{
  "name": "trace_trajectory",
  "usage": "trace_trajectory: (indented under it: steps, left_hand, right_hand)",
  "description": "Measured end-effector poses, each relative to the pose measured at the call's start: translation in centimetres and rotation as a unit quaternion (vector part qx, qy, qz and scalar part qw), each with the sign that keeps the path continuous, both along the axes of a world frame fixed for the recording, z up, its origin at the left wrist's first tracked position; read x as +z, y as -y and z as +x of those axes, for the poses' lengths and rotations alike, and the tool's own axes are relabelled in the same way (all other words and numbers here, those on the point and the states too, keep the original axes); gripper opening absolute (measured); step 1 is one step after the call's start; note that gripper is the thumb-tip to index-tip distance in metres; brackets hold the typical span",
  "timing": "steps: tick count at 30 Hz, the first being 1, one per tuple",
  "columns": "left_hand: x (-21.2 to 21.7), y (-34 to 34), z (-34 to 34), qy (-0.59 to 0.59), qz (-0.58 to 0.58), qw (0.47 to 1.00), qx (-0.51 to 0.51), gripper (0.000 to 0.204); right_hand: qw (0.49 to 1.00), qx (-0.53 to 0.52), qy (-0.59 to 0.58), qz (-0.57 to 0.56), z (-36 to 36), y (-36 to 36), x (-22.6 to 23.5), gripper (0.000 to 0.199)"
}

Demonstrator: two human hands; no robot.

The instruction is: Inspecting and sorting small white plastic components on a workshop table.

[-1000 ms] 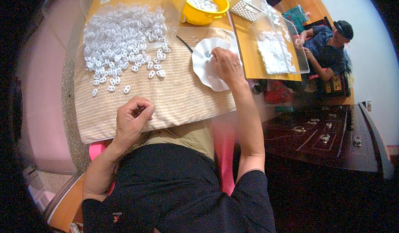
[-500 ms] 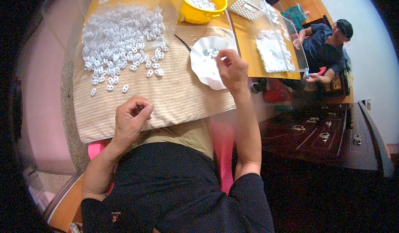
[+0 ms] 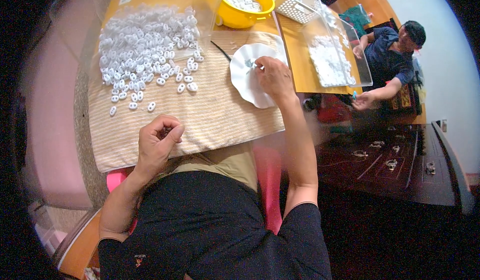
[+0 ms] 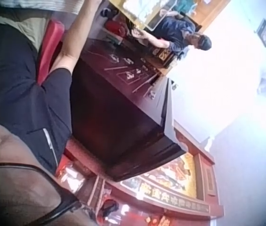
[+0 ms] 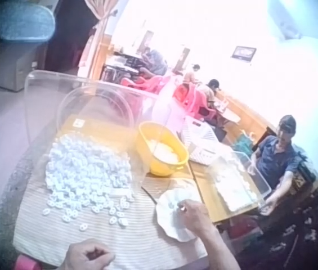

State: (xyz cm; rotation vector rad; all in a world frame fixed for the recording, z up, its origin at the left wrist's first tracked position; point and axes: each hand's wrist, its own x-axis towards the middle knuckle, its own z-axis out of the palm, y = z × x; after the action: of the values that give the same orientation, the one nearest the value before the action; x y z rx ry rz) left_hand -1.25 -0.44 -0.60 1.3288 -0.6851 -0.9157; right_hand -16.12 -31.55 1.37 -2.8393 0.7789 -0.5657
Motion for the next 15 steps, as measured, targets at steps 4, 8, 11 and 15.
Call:
trace_trajectory:
  steps: [4, 8, 11, 15]
  left_hand:
    - [0.25, -0.09, -0.06, -0.007, -0.005, 1.0, 0.003, 0.009]
    - [0.25, -0.02, -0.05, -0.001, -0.01, 1.0, 0.003, 0.009]
    - [0.2, -0.02, -0.05, -0.004, -0.006, 1.0, 0.002, 0.01]
    - [0.17, -0.07, -0.14, -0.002, -0.003, 1.0, 0.003, 0.011]
  right_hand:
    - [0.999, 0.007, -0.038, -0.012, 0.27, 0.09, 0.34, 0.014]
    - [0.999, 0.01, -0.047, -0.014, 0.29, 0.0, 0.52, 0.014]
    - [0.993, 0.024, -0.085, -0.076, 0.18, -0.09, 0.41, 0.014]
    - [0.99, 0.013, -0.105, -0.097, 0.06, -0.5, 0.08, 0.013]
